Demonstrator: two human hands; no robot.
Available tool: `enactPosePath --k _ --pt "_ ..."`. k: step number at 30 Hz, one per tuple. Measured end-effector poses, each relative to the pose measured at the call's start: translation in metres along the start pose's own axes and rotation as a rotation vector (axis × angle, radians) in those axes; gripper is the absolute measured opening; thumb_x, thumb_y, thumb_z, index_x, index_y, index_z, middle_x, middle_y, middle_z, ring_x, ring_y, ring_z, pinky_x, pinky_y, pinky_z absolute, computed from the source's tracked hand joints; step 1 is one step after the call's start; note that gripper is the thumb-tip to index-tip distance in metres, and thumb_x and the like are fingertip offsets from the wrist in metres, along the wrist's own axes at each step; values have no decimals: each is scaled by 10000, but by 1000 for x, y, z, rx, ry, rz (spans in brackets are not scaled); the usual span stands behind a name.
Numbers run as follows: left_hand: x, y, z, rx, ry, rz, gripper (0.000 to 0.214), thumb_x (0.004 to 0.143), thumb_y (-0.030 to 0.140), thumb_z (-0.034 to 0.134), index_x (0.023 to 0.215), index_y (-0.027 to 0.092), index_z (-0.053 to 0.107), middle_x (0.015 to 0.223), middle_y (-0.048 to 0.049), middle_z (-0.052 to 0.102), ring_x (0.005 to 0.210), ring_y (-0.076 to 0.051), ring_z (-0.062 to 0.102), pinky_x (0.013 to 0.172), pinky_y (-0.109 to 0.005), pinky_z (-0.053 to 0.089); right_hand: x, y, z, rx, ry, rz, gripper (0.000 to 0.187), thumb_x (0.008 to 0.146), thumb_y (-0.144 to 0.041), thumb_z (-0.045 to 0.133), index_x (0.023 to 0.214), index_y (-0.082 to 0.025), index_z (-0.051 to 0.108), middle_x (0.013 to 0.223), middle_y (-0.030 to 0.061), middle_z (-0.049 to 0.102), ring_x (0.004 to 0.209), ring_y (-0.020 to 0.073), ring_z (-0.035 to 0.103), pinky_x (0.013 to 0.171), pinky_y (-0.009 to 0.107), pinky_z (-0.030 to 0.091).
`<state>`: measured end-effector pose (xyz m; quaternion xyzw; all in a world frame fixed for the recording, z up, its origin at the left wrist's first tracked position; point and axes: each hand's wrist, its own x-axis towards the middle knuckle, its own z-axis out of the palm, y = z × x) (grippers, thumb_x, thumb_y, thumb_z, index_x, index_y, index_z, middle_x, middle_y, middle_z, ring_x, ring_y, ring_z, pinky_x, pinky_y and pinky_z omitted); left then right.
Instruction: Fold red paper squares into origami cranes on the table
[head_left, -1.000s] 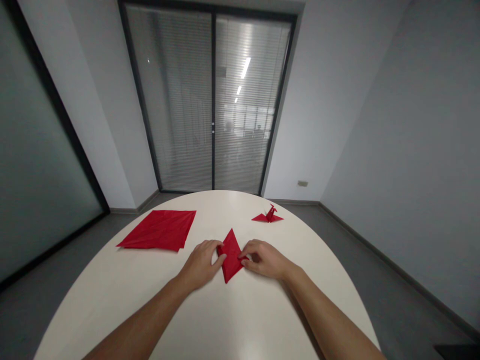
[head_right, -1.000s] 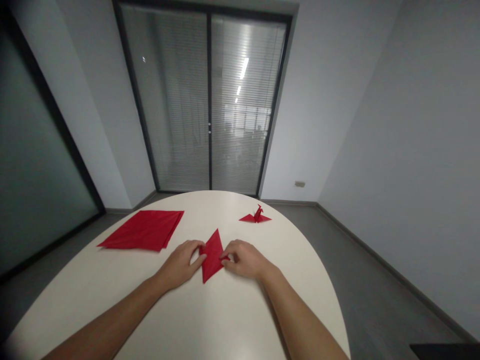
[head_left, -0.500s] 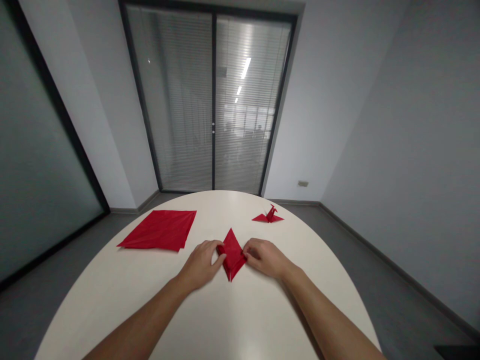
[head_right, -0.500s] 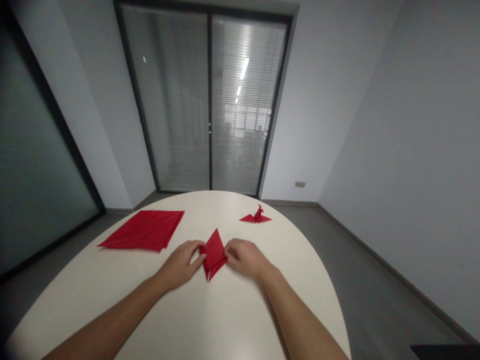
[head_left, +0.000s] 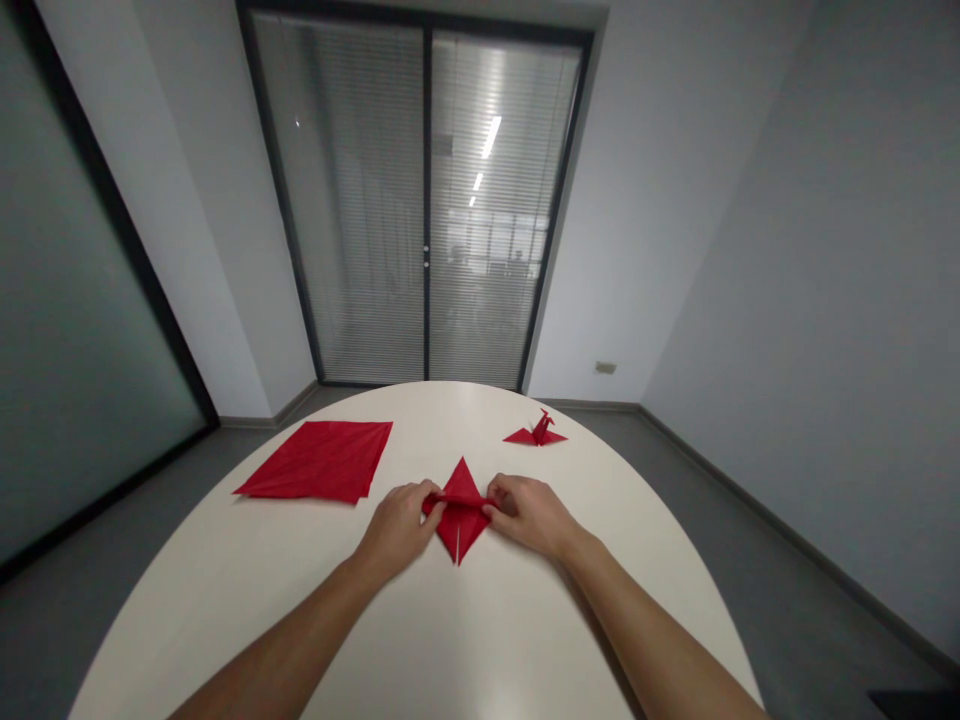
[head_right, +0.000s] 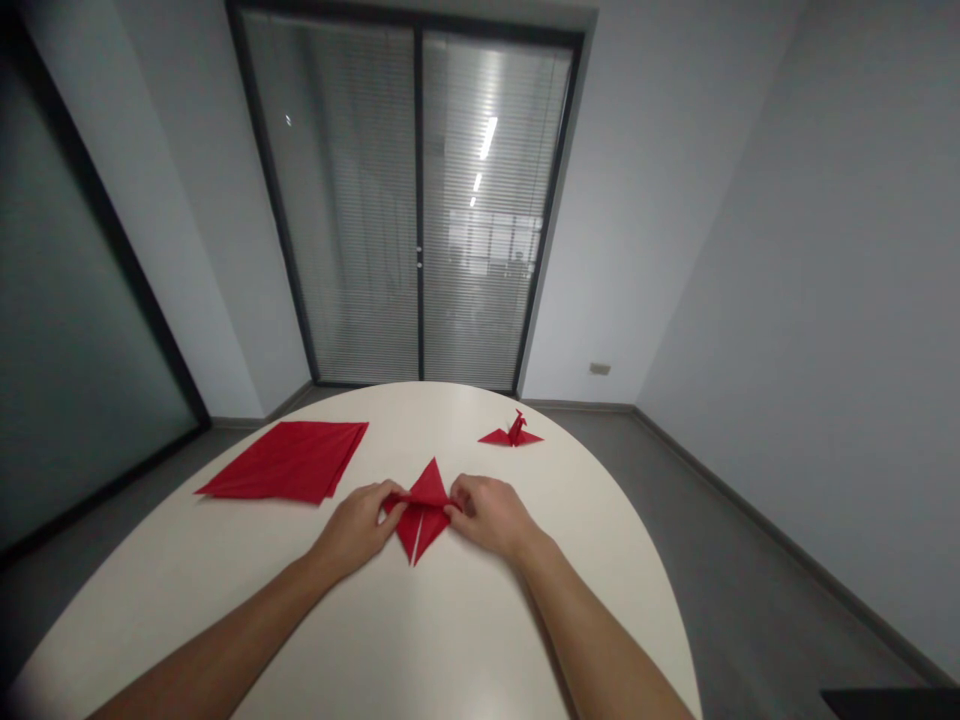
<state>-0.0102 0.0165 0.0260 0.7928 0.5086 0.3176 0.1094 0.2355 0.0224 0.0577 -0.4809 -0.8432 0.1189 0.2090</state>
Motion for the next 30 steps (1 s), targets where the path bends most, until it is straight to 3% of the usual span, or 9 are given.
enactPosePath --k 11,17,25,30 --pt "3 11 -1 -6 171 24 126 949 211 480 882 223 586 908 -43 655 887 -225 636 788 -338 499 3 -10 9 -83 44 9 97 925 -293 576 880 -207 586 800 24 669 697 158 562 641 260 326" --pt "3 12 7 -7 218 19 97 925 178 500 956 225 579 961 -32 660 926 -220 643 815 -336 499 5 -17 12 -90 52 59 78 879 -272 613 877 -210 567 782 15 659 670 151 544 626 253 298" --pt "4 14 7 -9 253 -8 96 922 198 515 978 224 589 951 -21 666 865 -208 652 753 -318 495 5 -21 15 71 90 91 67 899 -250 585 943 -221 544 741 -12 646 652 148 558 607 240 306" --pt "5 13 9 -123 259 -77 100 906 228 542 989 223 598 947 -21 675 801 -198 638 736 -322 496 6 -20 19 158 74 83 182 907 -251 588 1086 -229 566 715 -29 655 633 148 575 600 240 328"
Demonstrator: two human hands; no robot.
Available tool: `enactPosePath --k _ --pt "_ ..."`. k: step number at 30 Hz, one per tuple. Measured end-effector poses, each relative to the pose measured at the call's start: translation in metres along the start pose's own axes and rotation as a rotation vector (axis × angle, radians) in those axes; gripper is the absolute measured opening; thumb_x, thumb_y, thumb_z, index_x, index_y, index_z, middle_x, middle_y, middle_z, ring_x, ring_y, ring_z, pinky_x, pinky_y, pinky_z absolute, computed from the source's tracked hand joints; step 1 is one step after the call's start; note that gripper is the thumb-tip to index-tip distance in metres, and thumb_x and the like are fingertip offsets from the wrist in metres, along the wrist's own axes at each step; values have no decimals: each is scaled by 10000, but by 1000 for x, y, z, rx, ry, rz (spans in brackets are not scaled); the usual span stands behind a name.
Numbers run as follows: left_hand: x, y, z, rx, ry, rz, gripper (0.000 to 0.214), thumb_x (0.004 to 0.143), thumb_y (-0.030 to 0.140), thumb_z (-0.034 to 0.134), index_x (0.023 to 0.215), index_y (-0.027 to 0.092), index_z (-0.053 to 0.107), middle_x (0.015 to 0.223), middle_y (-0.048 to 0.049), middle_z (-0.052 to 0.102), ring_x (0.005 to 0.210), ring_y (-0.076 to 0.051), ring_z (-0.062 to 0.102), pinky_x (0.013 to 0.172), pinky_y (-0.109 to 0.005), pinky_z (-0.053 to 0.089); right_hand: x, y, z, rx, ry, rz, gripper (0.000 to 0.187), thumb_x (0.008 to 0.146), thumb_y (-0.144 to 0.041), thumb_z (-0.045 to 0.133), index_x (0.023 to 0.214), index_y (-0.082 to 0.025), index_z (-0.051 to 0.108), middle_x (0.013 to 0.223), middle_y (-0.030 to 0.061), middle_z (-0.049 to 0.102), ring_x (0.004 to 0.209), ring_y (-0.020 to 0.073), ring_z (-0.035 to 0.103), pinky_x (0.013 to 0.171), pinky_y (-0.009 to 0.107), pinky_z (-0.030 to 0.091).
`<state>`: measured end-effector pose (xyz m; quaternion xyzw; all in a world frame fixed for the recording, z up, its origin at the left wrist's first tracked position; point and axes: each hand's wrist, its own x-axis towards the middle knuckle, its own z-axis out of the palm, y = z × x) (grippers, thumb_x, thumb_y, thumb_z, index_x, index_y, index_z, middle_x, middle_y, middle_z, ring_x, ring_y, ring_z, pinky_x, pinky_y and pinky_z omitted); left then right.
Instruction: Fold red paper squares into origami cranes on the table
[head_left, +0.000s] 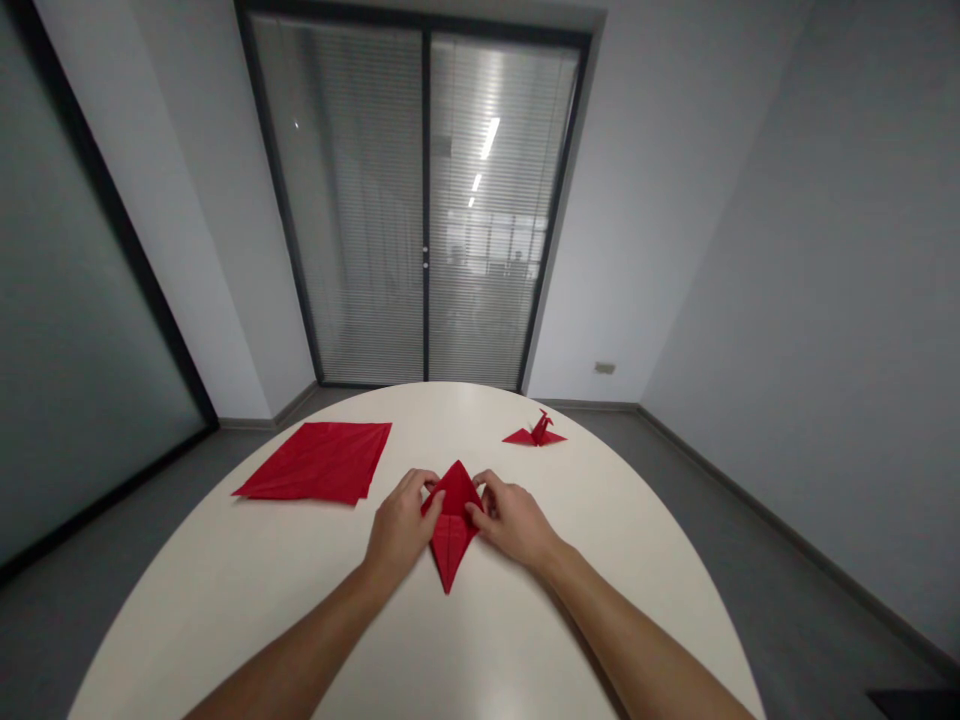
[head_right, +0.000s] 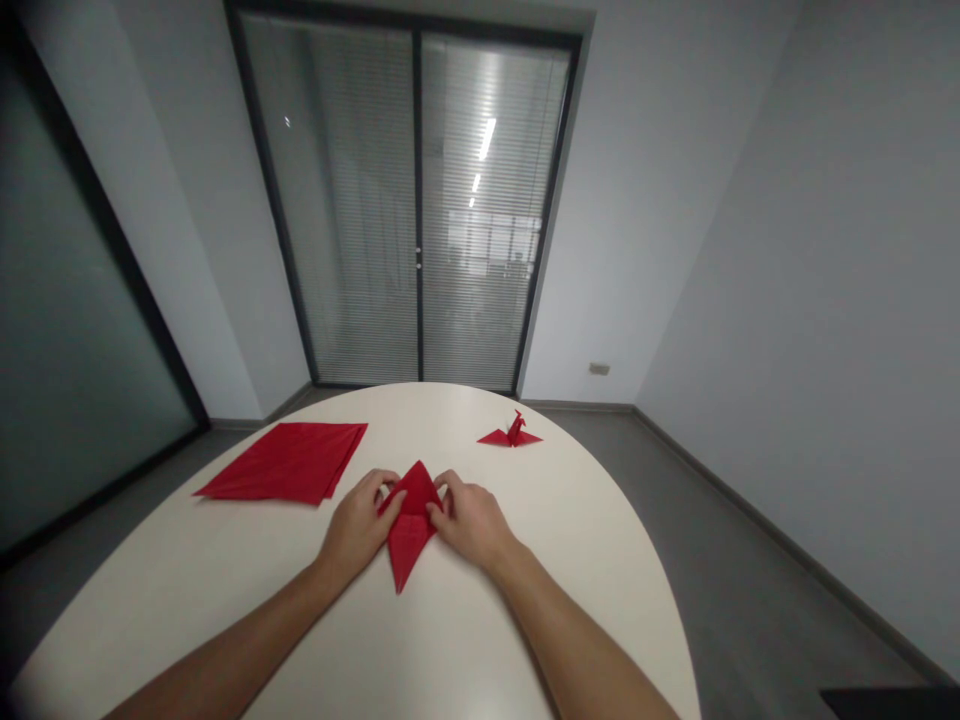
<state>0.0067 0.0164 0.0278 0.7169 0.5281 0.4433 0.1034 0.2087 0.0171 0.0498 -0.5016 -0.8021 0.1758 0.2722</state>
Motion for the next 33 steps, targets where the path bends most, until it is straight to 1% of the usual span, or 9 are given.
enactPosePath --k 3,5,11,16,19,23,27,30,33 --pt "0 -2 2 -108 -33 -42 144 895 252 561 1030 224 603 947 -21 686 727 -180 624 719 -320 513 0 2 2 27 -5 -17 271 908 -238 575 1179 -229 569 729 -26 675 639 151 593 606 244 353" --pt "-1 -4 5 -180 -61 -61 180 897 265 564 1069 222 594 982 -32 692 740 -177 641 724 -321 531 0 4 3 52 5 -10 320 904 -220 561 1224 -227 566 741 -21 690 642 153 606 608 247 369" --pt "-4 -3 8 -305 -162 -49 268 906 223 550 1174 216 558 1136 -82 681 941 -202 682 846 -353 562 1 3 2 152 23 28 383 962 -322 520 1330 -219 538 704 -18 702 625 165 626 621 264 418" --pt "-8 4 4 -282 -233 44 398 883 219 606 1274 230 538 1269 -92 643 1138 -239 632 1005 -399 506 2 9 5 226 15 56 486 992 -375 476 1441 -191 447 677 -22 696 619 173 635 636 278 441" --pt "-11 5 3 -247 -300 77 487 882 228 618 1354 242 502 1372 -95 600 1228 -254 591 1060 -410 470 3 14 6 220 16 55 510 1004 -369 442 1478 -184 406 686 -19 692 630 175 631 646 286 445" --pt "-13 2 3 -207 -358 69 515 901 217 581 1404 239 473 1421 -102 586 1263 -264 588 1082 -419 456 2 19 6 164 47 17 516 945 -279 516 1450 -210 431 798 -4 701 700 173 632 671 285 457" --pt "-13 0 3 -185 -389 75 530 929 212 528 1451 246 442 1438 -95 585 1269 -255 596 1082 -411 464 3 23 6 76 94 4 541 888 -253 591 1414 -220 470 926 28 692 790 184 636 744 308 494" --pt "-13 -3 5 -160 -414 101 560 949 220 504 1498 246 398 1491 -89 539 1324 -237 557 1121 -400 438 3 25 7 21 153 -34 550 847 -231 629 1382 -200 506 1139 89 669 996 225 631 904 371 504" --pt "-14 -6 7 -121 -417 149 533 969 240 485 1498 251 421 1520 -77 507 1375 -226 509 1165 -412 399 3 28 6 -21 155 -103 549 837 -224 634 1371 -161 526 1318 140 608 1218 269 552 1069 432 439"
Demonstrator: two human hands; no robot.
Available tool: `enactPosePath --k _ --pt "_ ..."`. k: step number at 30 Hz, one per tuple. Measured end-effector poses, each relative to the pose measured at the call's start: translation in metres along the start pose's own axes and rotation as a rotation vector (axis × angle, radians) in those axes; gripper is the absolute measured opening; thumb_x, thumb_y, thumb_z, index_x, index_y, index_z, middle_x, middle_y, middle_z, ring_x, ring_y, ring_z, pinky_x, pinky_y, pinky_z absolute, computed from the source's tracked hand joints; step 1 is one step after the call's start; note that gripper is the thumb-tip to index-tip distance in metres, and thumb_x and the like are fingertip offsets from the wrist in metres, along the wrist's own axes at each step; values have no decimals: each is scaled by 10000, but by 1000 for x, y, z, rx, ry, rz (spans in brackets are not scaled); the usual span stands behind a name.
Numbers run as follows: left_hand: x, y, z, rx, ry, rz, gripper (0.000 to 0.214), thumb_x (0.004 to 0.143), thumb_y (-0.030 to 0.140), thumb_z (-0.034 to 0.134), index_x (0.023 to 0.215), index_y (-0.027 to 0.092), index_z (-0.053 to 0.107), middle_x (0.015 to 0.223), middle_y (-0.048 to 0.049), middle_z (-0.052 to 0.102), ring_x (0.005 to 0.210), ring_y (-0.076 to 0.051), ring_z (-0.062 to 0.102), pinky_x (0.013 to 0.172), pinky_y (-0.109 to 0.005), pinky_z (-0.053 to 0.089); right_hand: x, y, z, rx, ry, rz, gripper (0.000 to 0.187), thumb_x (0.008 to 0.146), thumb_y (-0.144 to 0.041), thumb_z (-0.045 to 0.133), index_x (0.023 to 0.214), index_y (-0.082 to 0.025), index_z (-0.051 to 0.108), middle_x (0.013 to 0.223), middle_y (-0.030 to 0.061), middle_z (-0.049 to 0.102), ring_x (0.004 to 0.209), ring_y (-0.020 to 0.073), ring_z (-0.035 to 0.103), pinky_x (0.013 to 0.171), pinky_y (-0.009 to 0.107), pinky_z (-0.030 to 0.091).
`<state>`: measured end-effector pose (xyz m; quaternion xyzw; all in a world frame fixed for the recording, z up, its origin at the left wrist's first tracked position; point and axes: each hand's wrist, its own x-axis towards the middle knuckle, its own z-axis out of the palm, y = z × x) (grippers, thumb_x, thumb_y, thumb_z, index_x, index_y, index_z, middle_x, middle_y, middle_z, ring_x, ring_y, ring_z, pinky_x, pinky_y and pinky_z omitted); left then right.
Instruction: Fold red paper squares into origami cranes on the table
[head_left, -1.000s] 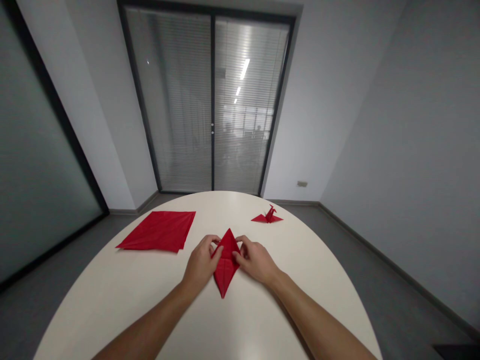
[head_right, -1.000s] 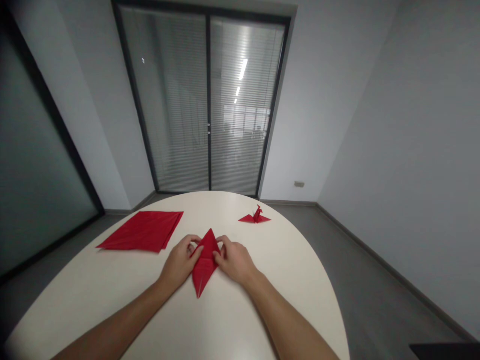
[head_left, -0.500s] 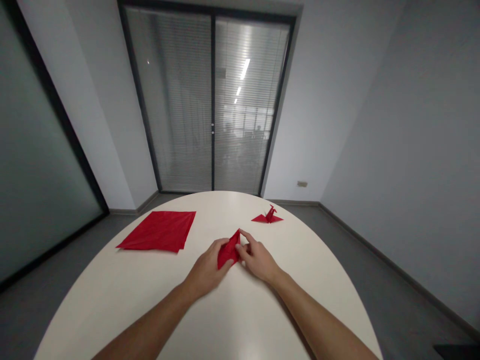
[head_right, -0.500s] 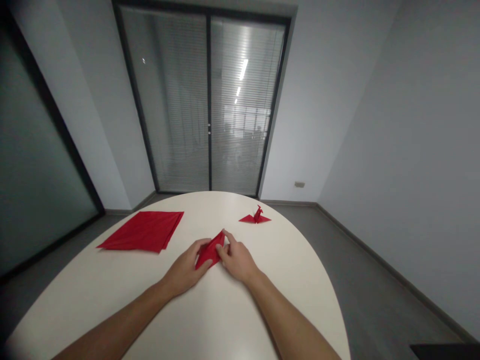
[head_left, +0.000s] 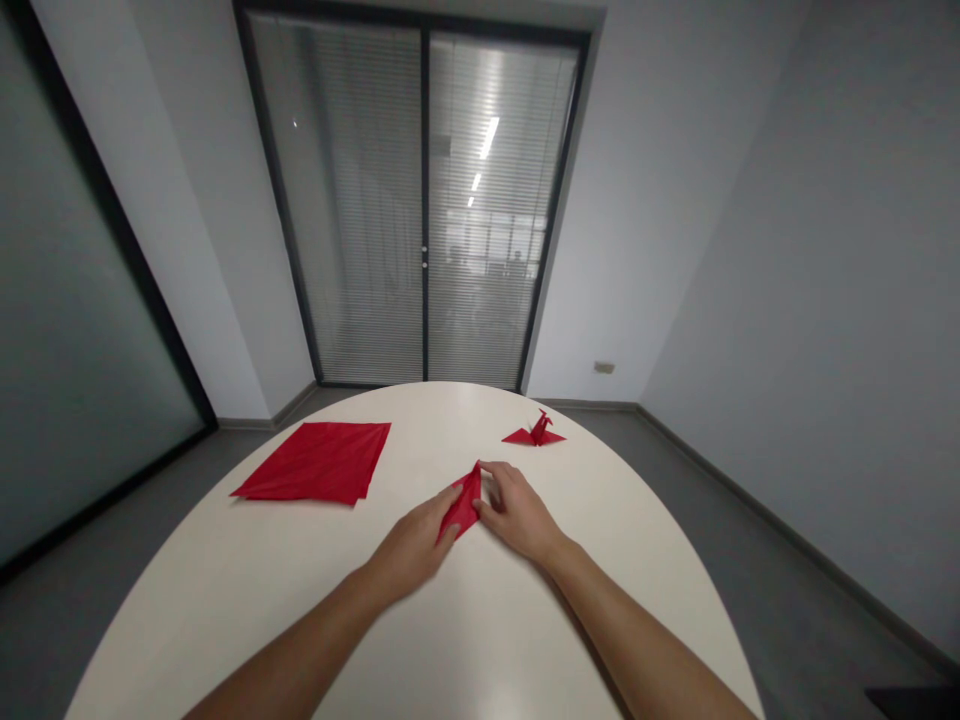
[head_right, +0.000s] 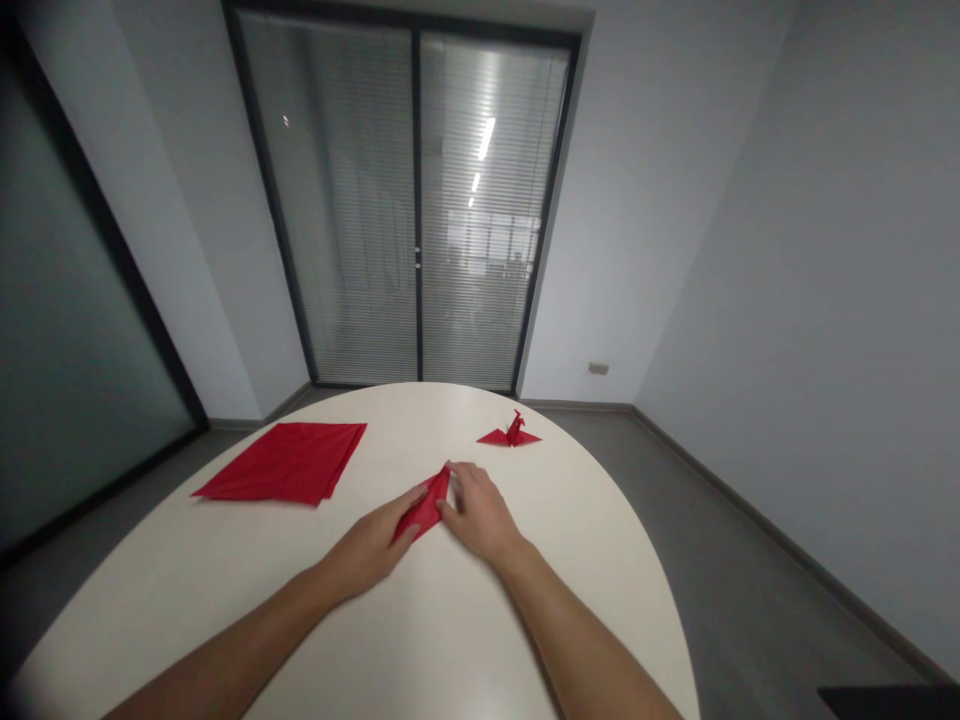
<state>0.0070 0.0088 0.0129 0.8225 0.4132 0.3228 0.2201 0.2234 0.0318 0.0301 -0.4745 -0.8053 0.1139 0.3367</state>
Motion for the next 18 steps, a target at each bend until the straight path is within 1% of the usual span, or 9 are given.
enactPosePath --k 3,7,11,14,18 --pt "0 -2 1 38 -10 38 467 993 259 454 1458 245 493 1511 -77 517 1390 -229 494 1183 -441 381 -1 1 -2 -41 -46 -50 591 851 -237 620 1422 -131 503 1439 172 540 1335 291 481 1140 463 386" --pt "0 -1 -1 41 -29 76 433 994 230 457 1416 257 547 1477 -68 555 1384 -230 502 1177 -458 395 -2 0 -3 -98 -124 -119 581 881 -237 578 1452 -158 505 1522 164 474 1422 308 403 1181 522 331" --pt "0 2 -4 -6 -50 119 420 982 203 483 1386 269 574 1432 -53 601 1360 -222 528 1172 -450 407 -1 1 -3 -127 -152 -130 565 883 -176 530 1446 -141 514 1478 148 532 1426 291 405 1201 521 310" --pt "-1 3 -6 -28 -61 136 417 973 202 495 1372 281 589 1421 -37 612 1348 -225 540 1170 -458 412 1 6 -5 -143 -122 -137 512 881 -160 527 1391 -140 570 1426 149 574 1396 287 435 1201 510 312" --pt "-4 5 -9 -9 -105 166 426 952 186 513 1354 293 608 1371 -25 650 1285 -234 592 1144 -460 447 2 16 -11 -141 -95 -133 481 851 -132 542 1325 -163 621 1414 134 586 1403 293 427 1187 519 322"
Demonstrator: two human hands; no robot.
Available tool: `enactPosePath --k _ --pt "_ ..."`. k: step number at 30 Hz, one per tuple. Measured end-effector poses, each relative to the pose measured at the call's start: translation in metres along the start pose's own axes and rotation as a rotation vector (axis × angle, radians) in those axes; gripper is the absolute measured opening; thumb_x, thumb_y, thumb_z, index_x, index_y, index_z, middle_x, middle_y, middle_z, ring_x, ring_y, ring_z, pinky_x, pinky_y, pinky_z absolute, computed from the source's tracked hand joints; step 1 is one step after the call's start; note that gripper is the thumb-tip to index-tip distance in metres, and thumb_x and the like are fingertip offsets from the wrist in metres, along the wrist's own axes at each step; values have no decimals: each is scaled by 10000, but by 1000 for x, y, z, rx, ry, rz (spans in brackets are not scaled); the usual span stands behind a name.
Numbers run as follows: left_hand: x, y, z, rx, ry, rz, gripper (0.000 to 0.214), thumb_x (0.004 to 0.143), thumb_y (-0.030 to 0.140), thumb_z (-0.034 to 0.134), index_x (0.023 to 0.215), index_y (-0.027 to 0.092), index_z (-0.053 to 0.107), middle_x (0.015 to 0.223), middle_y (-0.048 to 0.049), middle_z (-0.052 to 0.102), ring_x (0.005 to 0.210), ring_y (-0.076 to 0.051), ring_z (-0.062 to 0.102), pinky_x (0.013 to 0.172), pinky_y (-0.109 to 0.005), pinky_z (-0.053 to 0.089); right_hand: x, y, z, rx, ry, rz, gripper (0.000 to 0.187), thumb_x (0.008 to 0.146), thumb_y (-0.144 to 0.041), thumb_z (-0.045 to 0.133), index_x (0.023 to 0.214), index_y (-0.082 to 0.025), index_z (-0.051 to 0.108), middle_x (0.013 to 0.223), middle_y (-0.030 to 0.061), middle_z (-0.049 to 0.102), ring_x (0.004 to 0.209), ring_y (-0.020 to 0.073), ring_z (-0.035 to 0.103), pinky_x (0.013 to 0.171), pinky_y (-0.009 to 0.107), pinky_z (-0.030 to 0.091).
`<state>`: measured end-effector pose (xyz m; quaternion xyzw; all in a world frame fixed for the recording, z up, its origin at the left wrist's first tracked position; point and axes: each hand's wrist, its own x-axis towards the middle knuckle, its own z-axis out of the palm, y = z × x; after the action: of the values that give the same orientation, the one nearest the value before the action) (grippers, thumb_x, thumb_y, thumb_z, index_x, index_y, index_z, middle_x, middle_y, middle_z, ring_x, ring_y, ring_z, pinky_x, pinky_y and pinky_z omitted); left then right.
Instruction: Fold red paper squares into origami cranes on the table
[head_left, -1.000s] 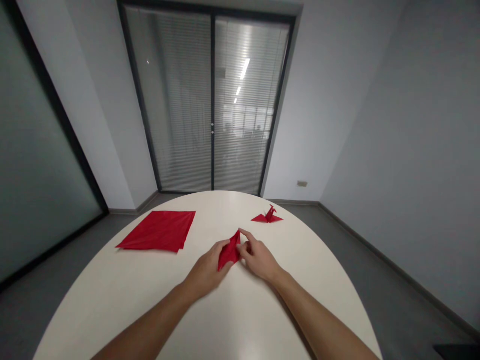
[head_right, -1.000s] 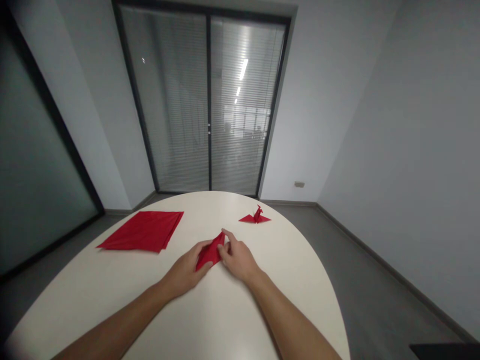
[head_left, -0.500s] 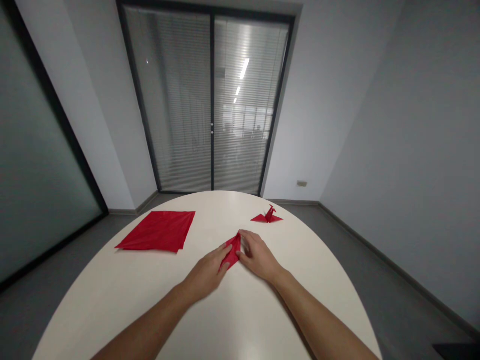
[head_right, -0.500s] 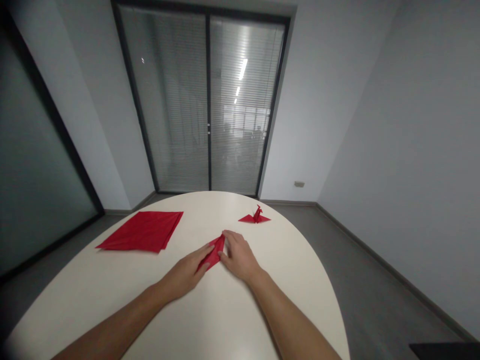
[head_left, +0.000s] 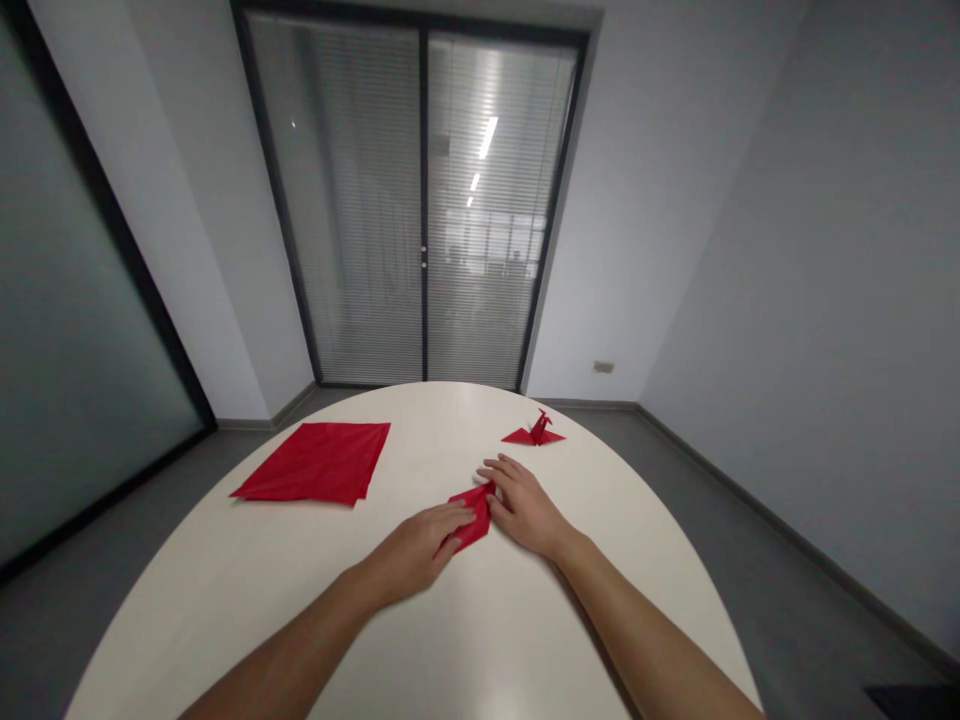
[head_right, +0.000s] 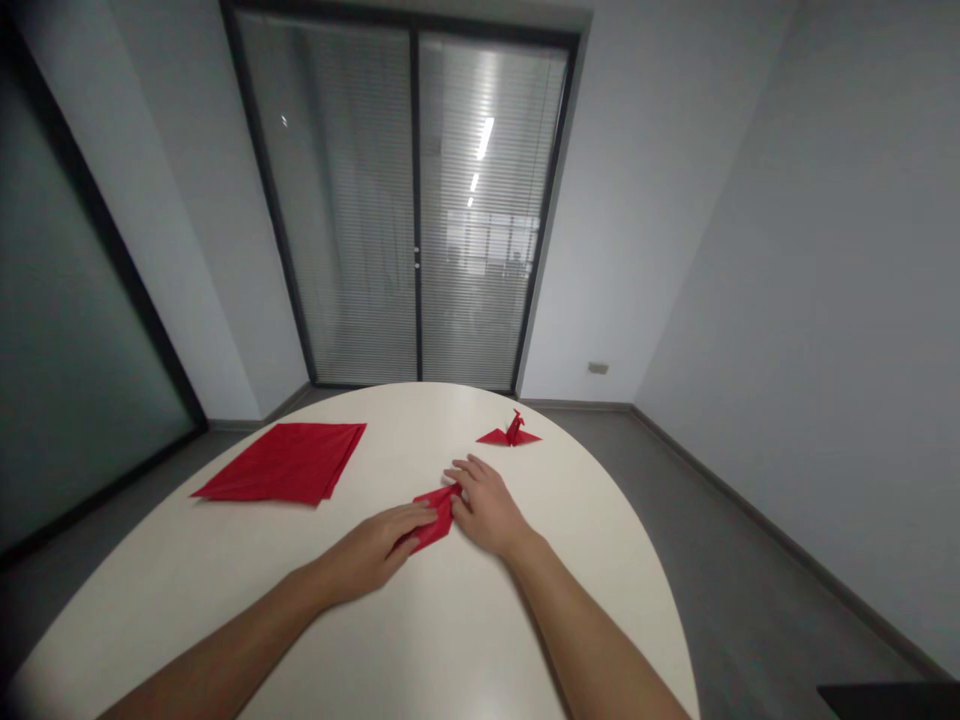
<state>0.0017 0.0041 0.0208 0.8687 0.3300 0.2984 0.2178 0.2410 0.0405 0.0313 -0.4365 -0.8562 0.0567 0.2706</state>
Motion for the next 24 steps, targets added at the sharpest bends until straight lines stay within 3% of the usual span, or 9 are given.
enactPosePath --k 4,9,16,24 --pt "-1 3 -3 37 3 10 447 948 181 514 1376 281 590 1422 -44 609 1330 -235 549 1151 -457 435 0 7 -6 26 1 30 359 865 -132 550 1192 -174 691 1176 106 717 1304 289 522 1127 488 380" --pt "-1 3 -5 98 -9 10 486 936 159 506 1405 273 562 1476 -59 558 1368 -245 516 1172 -499 394 2 5 -14 21 -14 57 209 878 -130 574 1008 -185 729 939 73 718 974 231 631 932 377 466" --pt "-2 2 -5 86 -19 30 538 901 111 500 1402 295 560 1426 -38 606 1343 -245 545 1163 -501 405 6 3 -15 9 3 55 137 874 -120 601 889 -196 713 875 41 718 893 208 635 875 335 453" --pt "-2 4 -6 119 -30 -1 494 912 135 494 1382 255 590 1410 -54 620 1367 -249 517 1153 -491 431 6 8 -14 -89 -14 120 212 851 -67 561 928 -199 709 934 57 723 930 223 632 862 330 450"
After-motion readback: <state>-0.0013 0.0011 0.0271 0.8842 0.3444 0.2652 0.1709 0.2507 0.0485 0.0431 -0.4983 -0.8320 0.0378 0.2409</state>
